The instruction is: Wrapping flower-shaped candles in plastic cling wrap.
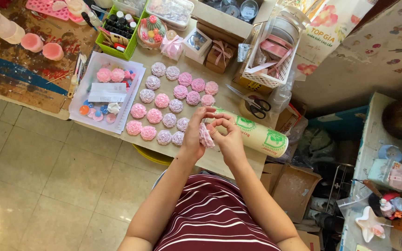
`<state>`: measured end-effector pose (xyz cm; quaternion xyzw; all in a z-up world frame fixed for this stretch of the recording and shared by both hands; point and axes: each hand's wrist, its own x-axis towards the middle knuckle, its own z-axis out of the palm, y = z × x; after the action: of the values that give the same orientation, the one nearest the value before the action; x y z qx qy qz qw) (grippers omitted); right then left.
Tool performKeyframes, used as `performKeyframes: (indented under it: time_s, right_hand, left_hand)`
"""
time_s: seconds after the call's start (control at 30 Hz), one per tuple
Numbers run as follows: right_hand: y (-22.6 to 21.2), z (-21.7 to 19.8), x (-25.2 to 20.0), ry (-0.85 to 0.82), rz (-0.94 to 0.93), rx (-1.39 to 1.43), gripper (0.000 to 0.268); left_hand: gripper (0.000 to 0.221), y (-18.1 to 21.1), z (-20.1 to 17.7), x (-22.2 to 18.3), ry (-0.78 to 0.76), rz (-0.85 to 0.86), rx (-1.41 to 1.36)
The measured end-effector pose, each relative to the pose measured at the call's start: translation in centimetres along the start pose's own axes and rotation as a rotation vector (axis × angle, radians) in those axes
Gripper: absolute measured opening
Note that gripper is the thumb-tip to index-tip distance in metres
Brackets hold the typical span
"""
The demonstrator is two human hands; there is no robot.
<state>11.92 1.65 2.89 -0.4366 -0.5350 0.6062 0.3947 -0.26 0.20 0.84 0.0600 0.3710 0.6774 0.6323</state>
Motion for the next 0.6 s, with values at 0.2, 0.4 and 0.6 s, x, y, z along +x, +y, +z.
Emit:
performKeyframes:
  time_s: [0.2, 0.4, 0.6]
  right_hand:
    - [6.0, -1.1, 1.5, -0.036, 0.336, 0.578, 0.017]
    - [0.3, -2.7, -0.1, 0.087, 0.278, 0.581, 0.026]
    - [-7.6, -2.6, -2.9, -0.191, -0.48, -0.289, 0.049]
  left_hand:
    - [0.038, 0.5, 0.5, -0.7, -0.123, -0.188, -0.198]
    - [0.054, 0.5, -0.3, 0.0, -0.077, -0.324, -0.803]
    - [0.046, 0.1, -0.3, -0.6, -0.034, -0.574, -0.904]
